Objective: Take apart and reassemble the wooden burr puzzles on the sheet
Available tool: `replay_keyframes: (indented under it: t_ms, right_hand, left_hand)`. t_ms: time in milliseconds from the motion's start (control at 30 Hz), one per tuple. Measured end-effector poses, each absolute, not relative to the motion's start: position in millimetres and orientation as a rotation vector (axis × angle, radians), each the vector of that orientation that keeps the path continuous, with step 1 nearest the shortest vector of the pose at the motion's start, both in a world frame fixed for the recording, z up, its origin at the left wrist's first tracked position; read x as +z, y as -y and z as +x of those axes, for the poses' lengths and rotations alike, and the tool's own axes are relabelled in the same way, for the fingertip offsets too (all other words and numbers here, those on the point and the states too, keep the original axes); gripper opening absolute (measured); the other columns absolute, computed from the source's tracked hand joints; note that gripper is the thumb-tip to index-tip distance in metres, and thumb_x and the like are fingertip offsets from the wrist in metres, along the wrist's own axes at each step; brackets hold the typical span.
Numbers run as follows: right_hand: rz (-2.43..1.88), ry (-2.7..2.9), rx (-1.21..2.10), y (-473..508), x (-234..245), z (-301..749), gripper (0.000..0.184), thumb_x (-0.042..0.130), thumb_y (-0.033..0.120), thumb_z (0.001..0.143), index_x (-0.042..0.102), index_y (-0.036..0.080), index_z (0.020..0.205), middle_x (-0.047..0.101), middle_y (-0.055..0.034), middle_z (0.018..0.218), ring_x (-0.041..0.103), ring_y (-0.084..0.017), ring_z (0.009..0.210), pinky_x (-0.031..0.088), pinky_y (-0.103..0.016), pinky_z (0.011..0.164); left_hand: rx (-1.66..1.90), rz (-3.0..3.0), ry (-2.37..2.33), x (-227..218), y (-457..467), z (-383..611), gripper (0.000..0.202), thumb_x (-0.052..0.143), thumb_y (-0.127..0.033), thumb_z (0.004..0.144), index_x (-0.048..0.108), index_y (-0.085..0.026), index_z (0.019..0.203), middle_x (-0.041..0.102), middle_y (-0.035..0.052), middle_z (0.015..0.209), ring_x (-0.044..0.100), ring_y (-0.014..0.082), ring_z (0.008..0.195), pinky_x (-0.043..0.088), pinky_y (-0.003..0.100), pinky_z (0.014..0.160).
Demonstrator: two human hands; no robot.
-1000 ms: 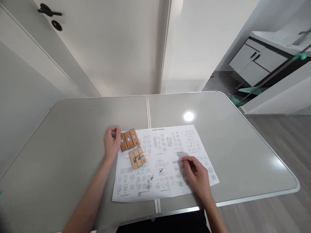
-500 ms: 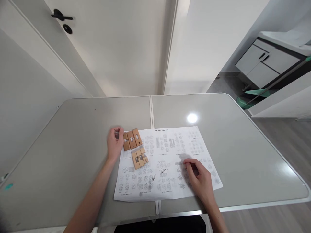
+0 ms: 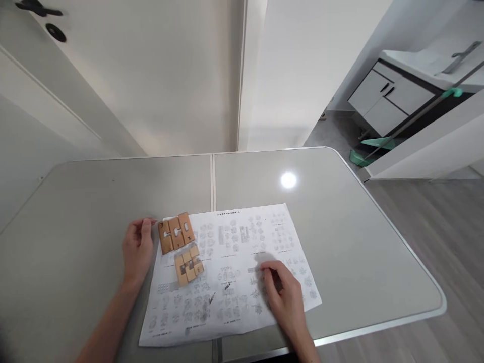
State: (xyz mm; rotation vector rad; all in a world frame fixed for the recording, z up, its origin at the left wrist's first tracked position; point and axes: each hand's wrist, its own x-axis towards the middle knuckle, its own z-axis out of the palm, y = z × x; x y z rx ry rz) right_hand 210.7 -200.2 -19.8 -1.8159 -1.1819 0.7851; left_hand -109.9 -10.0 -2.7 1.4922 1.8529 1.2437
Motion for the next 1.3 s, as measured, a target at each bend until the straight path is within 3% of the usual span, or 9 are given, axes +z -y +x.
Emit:
replay_keyframes:
  t_ms: [333, 733, 1300]
  right_hand:
    - [-1.800, 1.211, 0.755, 195, -18, 209, 0.027, 0.054, 0.041, 0.105, 0.073, 0.024, 0.099, 0.076, -0.0052, 0.089, 0.069, -0.022, 0.077, 0.053, -0.029, 0.065]
    - [-1.820, 1.166, 0.758, 200, -24, 209, 0.026, 0.055, 0.042, 0.105, 0.073, 0.023, 0.101, 0.076, -0.0066, 0.095, 0.070, -0.024, 0.085, 0.054, -0.030, 0.070]
    - [-1.836, 1.136, 0.769, 199, -21, 208, 0.025, 0.055, 0.043, 0.105, 0.073, 0.024, 0.102, 0.076, -0.0061, 0.095, 0.070, -0.024, 0.086, 0.055, -0.030, 0.070]
  left_hand:
    - [1.191, 1.420, -1.877, 1, 6, -110, 0.037, 0.052, -0.055, 0.100, 0.065, -0.021, 0.100, 0.073, 0.0079, 0.104, 0.068, 0.0265, 0.097, 0.053, 0.041, 0.091]
    - [1.248, 1.429, -1.809, -2, 8, -111, 0.035, 0.053, -0.054, 0.100, 0.065, -0.021, 0.097, 0.073, 0.0054, 0.098, 0.068, 0.0219, 0.093, 0.052, 0.035, 0.086]
    - [1.205, 1.446, -1.798, -4, 7, -112, 0.037, 0.053, -0.056, 0.101, 0.066, -0.022, 0.100, 0.074, 0.0065, 0.101, 0.069, 0.0227, 0.093, 0.054, 0.034, 0.083]
